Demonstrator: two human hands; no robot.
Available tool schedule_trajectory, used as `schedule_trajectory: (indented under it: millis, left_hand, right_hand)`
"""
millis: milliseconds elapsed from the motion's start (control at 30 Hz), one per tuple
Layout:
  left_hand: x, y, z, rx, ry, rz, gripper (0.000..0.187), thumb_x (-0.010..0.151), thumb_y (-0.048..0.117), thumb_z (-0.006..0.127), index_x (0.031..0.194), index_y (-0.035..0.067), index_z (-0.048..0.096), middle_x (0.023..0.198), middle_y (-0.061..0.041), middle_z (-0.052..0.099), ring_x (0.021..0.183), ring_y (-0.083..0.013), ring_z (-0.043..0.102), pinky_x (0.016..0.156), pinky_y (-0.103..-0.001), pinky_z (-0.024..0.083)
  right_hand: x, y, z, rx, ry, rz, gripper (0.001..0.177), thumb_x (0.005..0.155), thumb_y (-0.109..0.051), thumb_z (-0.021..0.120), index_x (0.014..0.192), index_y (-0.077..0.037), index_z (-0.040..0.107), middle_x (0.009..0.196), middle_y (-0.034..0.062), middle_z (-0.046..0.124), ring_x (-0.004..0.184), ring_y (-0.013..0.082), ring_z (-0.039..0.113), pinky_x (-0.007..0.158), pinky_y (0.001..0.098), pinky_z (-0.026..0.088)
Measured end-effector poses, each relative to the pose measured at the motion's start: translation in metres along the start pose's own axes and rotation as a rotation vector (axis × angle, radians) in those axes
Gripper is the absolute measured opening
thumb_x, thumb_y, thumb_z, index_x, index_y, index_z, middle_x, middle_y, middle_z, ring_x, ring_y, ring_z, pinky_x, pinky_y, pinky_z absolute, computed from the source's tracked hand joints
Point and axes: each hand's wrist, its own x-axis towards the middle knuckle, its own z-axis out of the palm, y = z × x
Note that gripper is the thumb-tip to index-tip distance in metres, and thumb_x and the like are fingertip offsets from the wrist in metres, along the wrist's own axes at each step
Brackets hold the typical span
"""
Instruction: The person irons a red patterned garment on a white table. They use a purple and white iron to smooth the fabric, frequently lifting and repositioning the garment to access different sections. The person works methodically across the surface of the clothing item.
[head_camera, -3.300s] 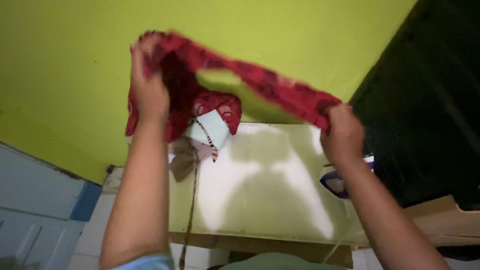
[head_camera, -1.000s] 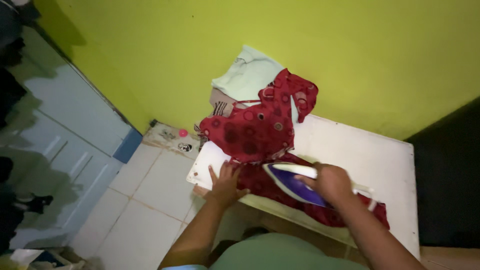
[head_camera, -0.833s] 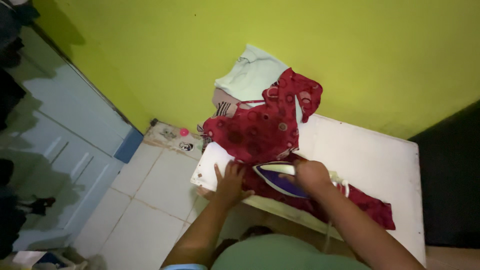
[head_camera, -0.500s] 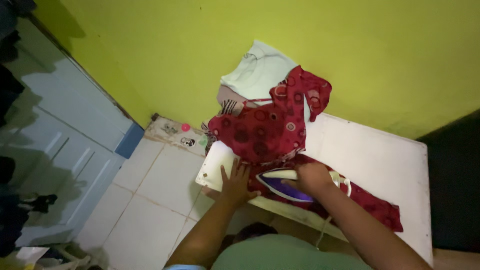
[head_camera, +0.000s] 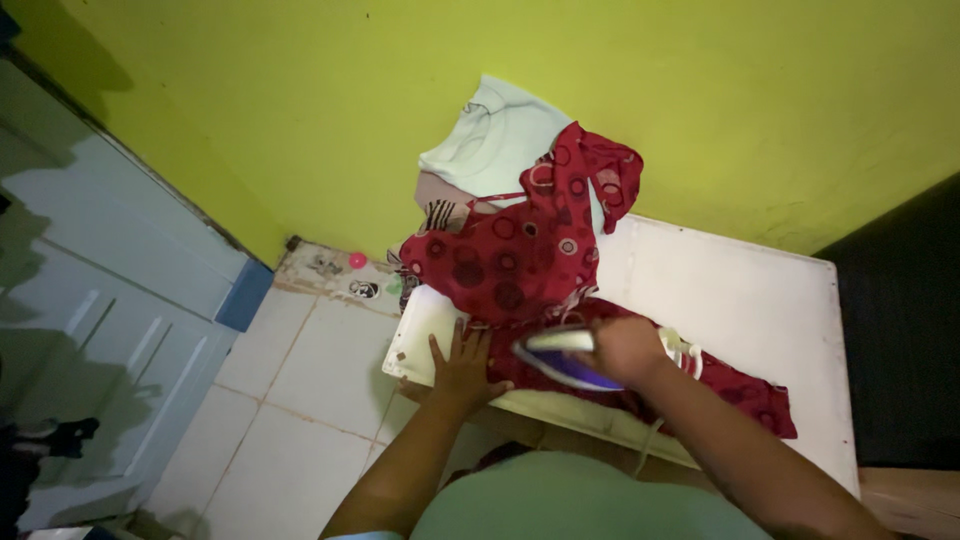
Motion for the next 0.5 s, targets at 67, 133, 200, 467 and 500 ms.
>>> schedule_trajectory:
  millis: [67,133,200,467,500]
  left_hand:
    - [0.001,-0.001,0.002,-0.03,0.016,0.009,0.12,0.071,0.075,0.069,0.161,0.012,0.022,0.167,-0.009,0.025,0.157,-0.0345,0.006,0.114,-0.079,-0.004]
    - [0.002,-0.003,0.001,-0.038,-0.015,-0.003,0.12,0.072,0.075,0.07,0.161,0.012,0.02,0.167,-0.01,0.023,0.156,-0.0342,0.004,0.113,-0.08,-0.005]
    - [0.008,0.0,-0.001,-0.027,-0.091,-0.024,0.12,0.072,0.074,0.07,0.161,0.013,0.018,0.167,-0.01,0.02,0.155,-0.0336,0.002,0.112,-0.079,-0.007]
    - [0.004,0.004,-0.013,-0.011,-0.137,-0.049,0.119,0.074,0.074,0.068,0.163,0.015,0.015,0.17,-0.008,0.016,0.158,-0.0326,-0.003,0.113,-0.079,-0.007]
    - [0.005,0.004,-0.014,-0.013,-0.158,-0.049,0.119,0.074,0.074,0.069,0.162,0.015,0.014,0.17,-0.008,0.014,0.157,-0.0327,-0.005,0.113,-0.079,-0.007]
  right_hand:
    - [0.002,0.003,0.003,0.043,0.066,-0.005,0.054,0.082,-0.061,0.068,0.092,-0.009,0.072,0.068,0.0151,0.071,0.06,0.0349,0.069,0.057,0.0497,0.055]
    - [-0.001,0.009,0.004,0.054,0.068,-0.094,0.053,0.081,-0.061,0.068,0.09,-0.009,0.073,0.067,0.0148,0.071,0.059,0.035,0.069,0.058,0.0495,0.055]
    - [-0.011,0.022,0.001,0.024,0.006,-0.256,0.058,0.081,-0.065,0.067,0.088,-0.008,0.072,0.068,0.0146,0.072,0.062,0.0343,0.07,0.06,0.0475,0.056]
    - [-0.003,0.02,-0.001,-0.029,-0.083,0.137,0.065,0.091,-0.069,0.056,0.094,-0.005,0.068,0.073,0.0143,0.073,0.066,0.0311,0.072,0.067,0.0452,0.059]
    - [-0.004,0.022,-0.002,-0.06,-0.159,0.127,0.067,0.093,-0.07,0.054,0.096,-0.005,0.067,0.074,0.0137,0.073,0.066,0.0296,0.073,0.068,0.0442,0.059]
